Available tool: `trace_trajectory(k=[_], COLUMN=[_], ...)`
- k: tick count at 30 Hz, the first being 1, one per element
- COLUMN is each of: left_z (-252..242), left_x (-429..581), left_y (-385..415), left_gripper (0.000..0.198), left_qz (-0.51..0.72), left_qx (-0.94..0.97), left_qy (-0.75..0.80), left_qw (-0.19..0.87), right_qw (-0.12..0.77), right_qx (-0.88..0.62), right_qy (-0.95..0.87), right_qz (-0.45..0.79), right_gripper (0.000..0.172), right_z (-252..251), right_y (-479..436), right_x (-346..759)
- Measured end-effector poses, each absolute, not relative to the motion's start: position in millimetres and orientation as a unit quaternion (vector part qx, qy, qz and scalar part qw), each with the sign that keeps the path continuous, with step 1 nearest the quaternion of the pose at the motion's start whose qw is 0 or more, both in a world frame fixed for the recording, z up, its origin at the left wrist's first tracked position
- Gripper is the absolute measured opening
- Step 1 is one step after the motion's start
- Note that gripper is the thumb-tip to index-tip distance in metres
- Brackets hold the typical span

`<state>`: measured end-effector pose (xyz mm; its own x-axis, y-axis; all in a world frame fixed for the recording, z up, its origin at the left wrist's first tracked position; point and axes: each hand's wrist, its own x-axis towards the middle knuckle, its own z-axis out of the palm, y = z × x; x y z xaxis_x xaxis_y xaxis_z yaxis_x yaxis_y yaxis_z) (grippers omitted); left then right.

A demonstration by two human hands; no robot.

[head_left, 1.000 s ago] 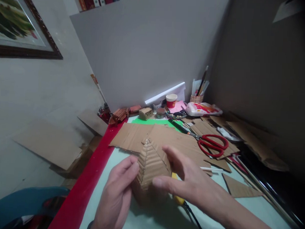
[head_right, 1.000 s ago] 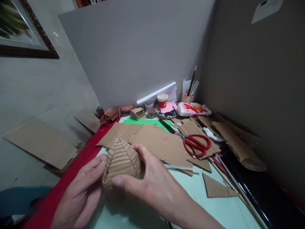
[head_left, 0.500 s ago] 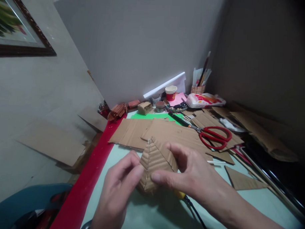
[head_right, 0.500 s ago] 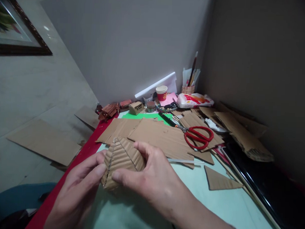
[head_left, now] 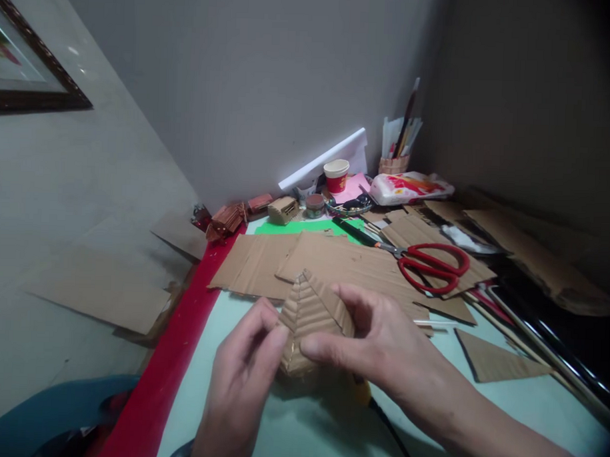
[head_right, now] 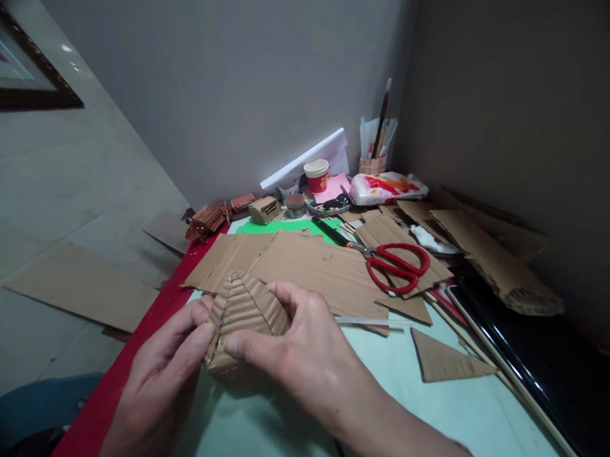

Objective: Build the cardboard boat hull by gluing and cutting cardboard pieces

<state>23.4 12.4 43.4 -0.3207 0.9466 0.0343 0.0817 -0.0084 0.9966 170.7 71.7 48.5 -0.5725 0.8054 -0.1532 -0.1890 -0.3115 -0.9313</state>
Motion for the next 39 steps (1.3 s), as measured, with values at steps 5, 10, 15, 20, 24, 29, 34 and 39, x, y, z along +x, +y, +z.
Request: trace_trajectory(k=[5,10,15,20,24,29,34,39], left_z=[39.4,37.1,36.5,34.4,33.2,29.7,24.8,26.2], left_x=[26.5,30.4,33.2,33.4,32.9,28.4,21.4,23.5], left_y=[19.2,22.2,21.9,20.8,20.9,21.2,20.0,21.6], left_gripper=[0.031,0.03,0.028,0.022,0.019,0.018,0.021,0.02], left_qz=[0.542,0.539,0.535,0.55,0.548,0.543,0.545,0.546], left_qx=[0.443,0.441,0.432,0.413,0.408,0.401,0.412,0.412], left_qy=[0.602,0.609,0.619,0.608,0.614,0.611,0.601,0.599], left_qw=[0.384,0.38,0.379,0.395,0.395,0.413,0.416,0.417], right_qw=[0.343,0.342,0.349,0.351,0.356,0.357,0.366,0.371], right_qx=[-0.312,-0.319,-0.309,-0.311,-0.307,-0.305,-0.309,-0.304], right_qy=[-0.456,-0.446,-0.433,-0.428,-0.426,-0.432,-0.432,-0.427], right_qz=[0.76,0.763,0.771,0.772,0.773,0.77,0.764,0.767], right_gripper=[0.034,0.032,0.032,0.032,0.031,0.03,0.031,0.031], right_z=[38.0,36.0,38.7,39.8,39.4,38.2,38.3,38.0], right_y=[77.6,78.6,76.6,77.7,78.6,75.8,73.7,74.7], right_x=[173.1,175.6,176.4,175.1,174.4,175.1,175.7,174.0])
